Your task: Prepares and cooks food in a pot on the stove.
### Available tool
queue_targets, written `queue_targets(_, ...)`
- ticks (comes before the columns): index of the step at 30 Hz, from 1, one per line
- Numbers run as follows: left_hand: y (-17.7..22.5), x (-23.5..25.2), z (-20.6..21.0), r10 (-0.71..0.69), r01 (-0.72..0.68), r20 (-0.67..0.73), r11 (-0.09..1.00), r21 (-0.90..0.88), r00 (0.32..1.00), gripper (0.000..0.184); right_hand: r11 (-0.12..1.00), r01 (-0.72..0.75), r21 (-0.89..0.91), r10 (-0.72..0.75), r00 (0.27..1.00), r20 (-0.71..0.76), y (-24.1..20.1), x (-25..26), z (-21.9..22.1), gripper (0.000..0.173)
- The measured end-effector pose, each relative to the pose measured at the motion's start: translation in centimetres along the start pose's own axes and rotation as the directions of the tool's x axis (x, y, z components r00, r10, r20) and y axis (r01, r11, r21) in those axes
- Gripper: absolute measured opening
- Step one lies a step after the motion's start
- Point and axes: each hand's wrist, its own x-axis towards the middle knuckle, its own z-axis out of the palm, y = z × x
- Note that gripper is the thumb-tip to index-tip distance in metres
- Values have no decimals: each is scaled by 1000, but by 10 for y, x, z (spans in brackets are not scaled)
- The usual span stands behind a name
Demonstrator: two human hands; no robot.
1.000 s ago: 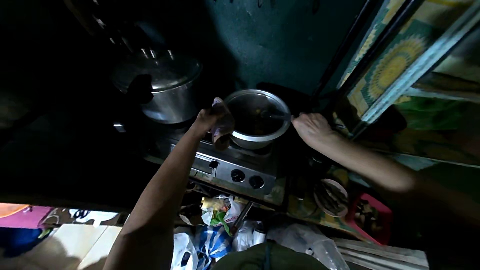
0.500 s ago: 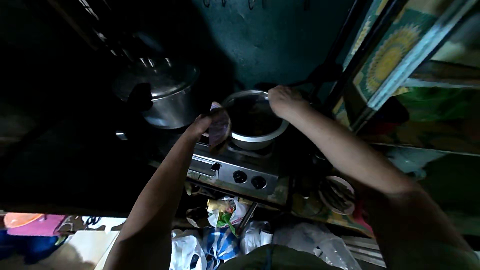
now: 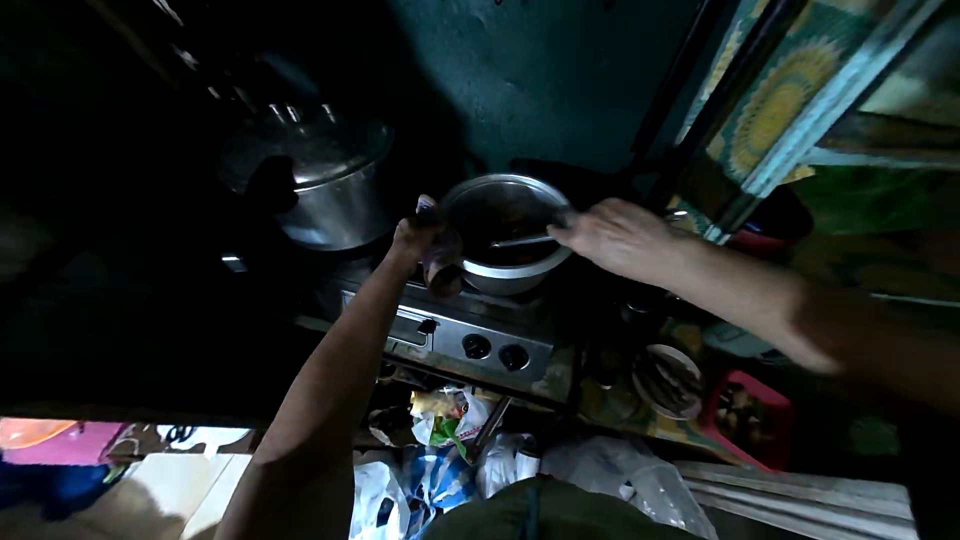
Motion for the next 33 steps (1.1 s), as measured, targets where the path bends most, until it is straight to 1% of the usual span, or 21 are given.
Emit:
queue_targets(3, 0, -4, 3, 15, -15, -5, 998, -59, 1000, 43, 998, -52, -21, 51, 998, -34, 18, -36, 8, 37)
queue_targets(6, 4, -10, 1, 24, -24, 6, 996, -89, 1000, 42, 990, -135, -28, 135, 991, 5, 29, -59, 13, 41)
queue_targets(9, 4, -11, -3, 54, -51, 59, 997, -64, 997, 39, 983, -185, 0, 184, 982, -36, 36, -70, 10, 36)
queue_targets(12, 7, -10, -7, 41, -38, 76, 999, -38, 996, 40, 971, -238, -31, 238, 971, -15, 43, -74, -14, 28)
queue_targets(15, 9, -6, -7, 8, -9, 76, 1000, 12, 997, 42, 960, -270, -82, 275, 959, 71, 42, -72, -42, 17)
queue_targets(18, 9, -3, -6, -19, 16, 61, 999, 42, 998, 43, 957, -280, -71, 289, 935, 204, 33, -56, -48, 19)
queue_targets(20, 14, -7, -6, -22, 20, 60, 999, 25, 998, 44, 965, -252, -71, 261, 944, 201, 25, -44, -38, 17)
queue_targets(22, 13, -6, -7, -13, 12, 59, 1000, 18, 998, 45, 965, -258, -47, 262, 938, 226, 14, -33, -27, 16)
queue_targets(24, 11, -2, -6, -10, 7, 46, 998, 58, 999, 46, 955, -294, -25, 291, 922, 254, 6, -25, -15, 16)
queue_targets(27, 12, 0, -5, -13, 9, 36, 994, 112, 999, 46, 925, -378, 17, 364, 900, 240, 1, -20, 2, 19)
queue_targets(29, 12, -5, -5, 3, -6, 37, 996, 84, 999, 45, 908, -413, 74, 390, 895, 216, 3, -17, 18, 21)
queue_targets(31, 7, -6, -5, 61, -62, 49, 998, 20, 997, 41, 893, -432, 123, 404, 892, 203, 7, -13, 32, 22)
queue_targets(33, 2, -8, -5, 96, -94, 51, 995, -33, 994, 39, 891, -431, 142, 397, 893, 213, 11, -13, 34, 23)
